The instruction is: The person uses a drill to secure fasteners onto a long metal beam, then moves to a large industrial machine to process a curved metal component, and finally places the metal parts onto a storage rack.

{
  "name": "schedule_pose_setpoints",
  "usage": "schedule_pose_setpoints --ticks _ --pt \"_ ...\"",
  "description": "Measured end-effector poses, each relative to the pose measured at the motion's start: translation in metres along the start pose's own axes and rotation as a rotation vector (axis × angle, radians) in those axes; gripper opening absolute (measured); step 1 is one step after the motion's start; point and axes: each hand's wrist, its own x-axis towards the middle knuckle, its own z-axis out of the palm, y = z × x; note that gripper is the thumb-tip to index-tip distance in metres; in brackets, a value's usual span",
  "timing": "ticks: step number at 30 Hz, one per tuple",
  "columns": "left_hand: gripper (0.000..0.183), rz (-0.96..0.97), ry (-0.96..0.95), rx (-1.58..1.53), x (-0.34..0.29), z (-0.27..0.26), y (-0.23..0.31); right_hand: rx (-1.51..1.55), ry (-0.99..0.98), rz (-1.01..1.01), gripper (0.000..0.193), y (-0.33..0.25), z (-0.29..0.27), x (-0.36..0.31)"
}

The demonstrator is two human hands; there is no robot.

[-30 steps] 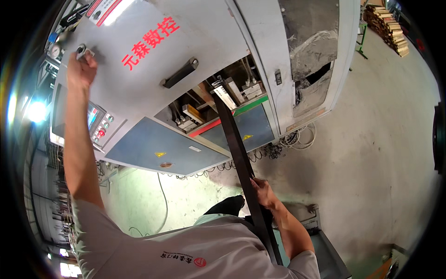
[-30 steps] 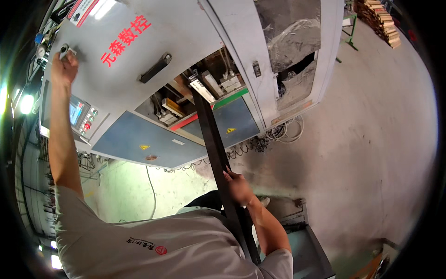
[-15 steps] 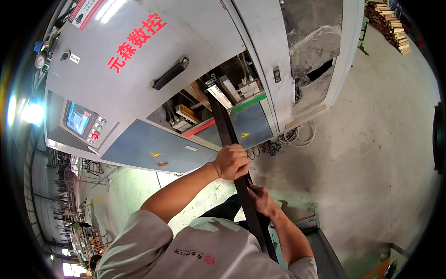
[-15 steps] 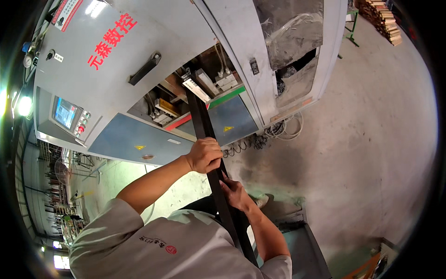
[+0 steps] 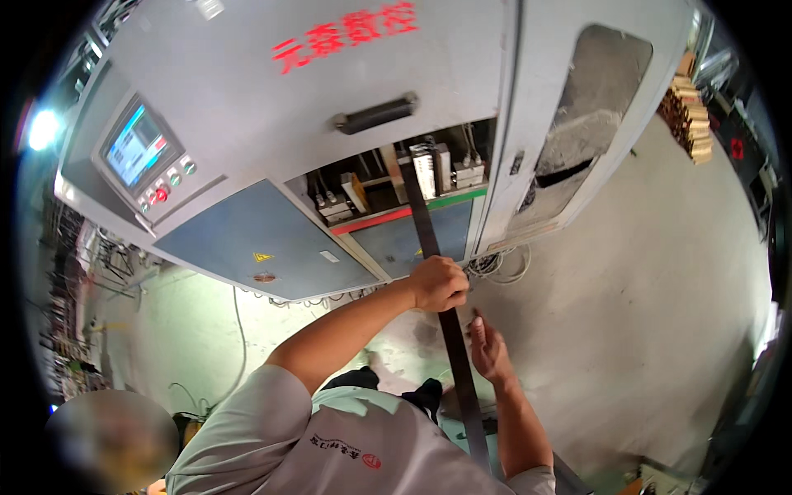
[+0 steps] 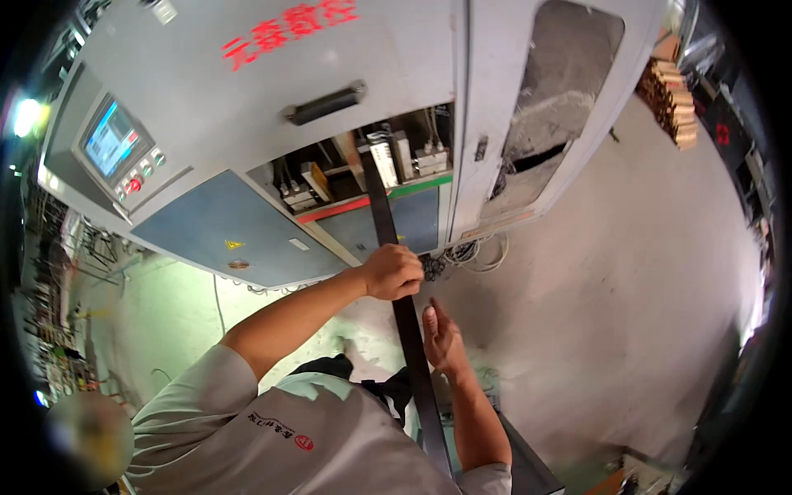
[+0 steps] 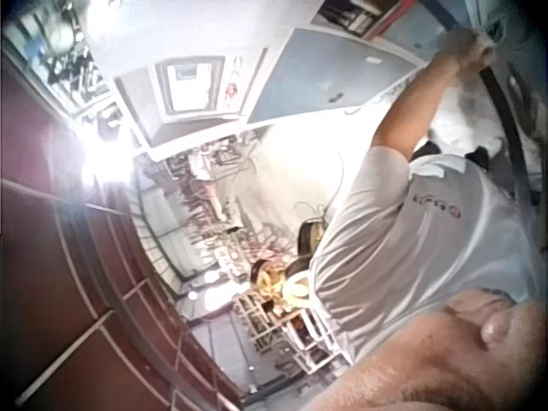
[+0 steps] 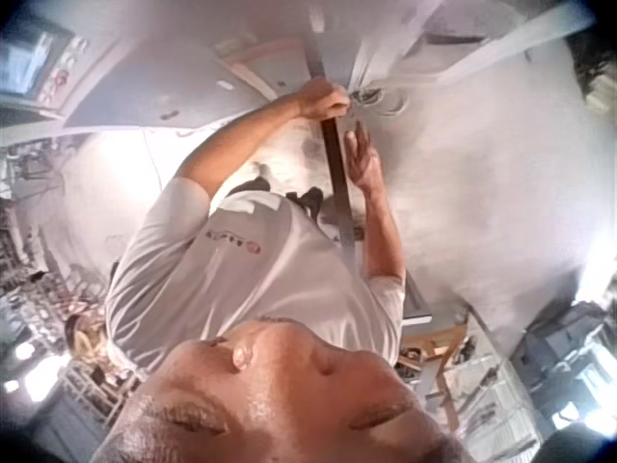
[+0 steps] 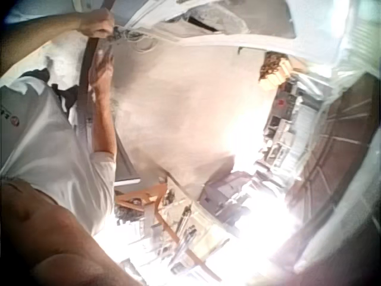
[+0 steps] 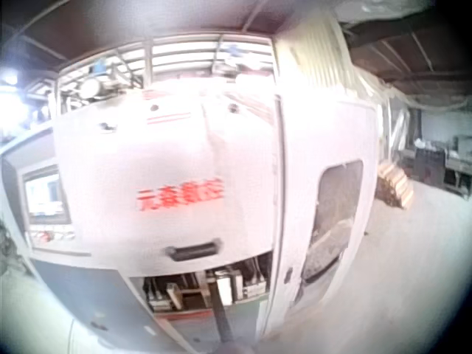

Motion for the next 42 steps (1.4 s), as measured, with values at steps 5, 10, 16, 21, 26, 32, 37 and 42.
schedule_pose_setpoints --ticks 5,10,16,21,26,32,37,42 --pt "0.025 -0.266 0.428 -0.780 -0.053 -0.013 0.000 -0.937 0.114 -0.239 0.084 -0.116 0.023 -0.013" --pt "0.017 -0.158 0.441 -0.402 -0.181 -0.093 -0.003 -1.026 0.019 0.295 0.096 -0.092 0.074 -0.022" --pt "0.016 -0.562 1.274 -0.120 -0.416 -0.218 -0.075 -0.971 0.047 0.506 0.096 -0.120 0.103 -0.015" --pt "0.018 -0.954 1.591 0.634 -0.546 -0.332 -0.114 -1.348 0.364 0.429 0.097 -0.117 0.173 -0.005" --pt "0.016 -1.018 1.207 0.767 -0.591 -0.362 -0.113 -0.826 0.143 -0.351 0.066 -0.179 0.331 0.026" --pt "0.015 -0.614 1.193 0.471 -0.588 -0.342 -0.064 -0.369 -0.173 -0.597 0.044 -0.380 0.480 0.075" --pt "0.016 -0.533 1.051 0.233 -0.589 -0.330 0.005 0.188 -0.531 -0.412 0.030 -0.481 0.543 0.098" --pt "0.009 -0.747 0.981 0.135 -0.650 -0.300 0.004 0.779 0.046 -0.761 0.010 -0.522 0.558 0.127"
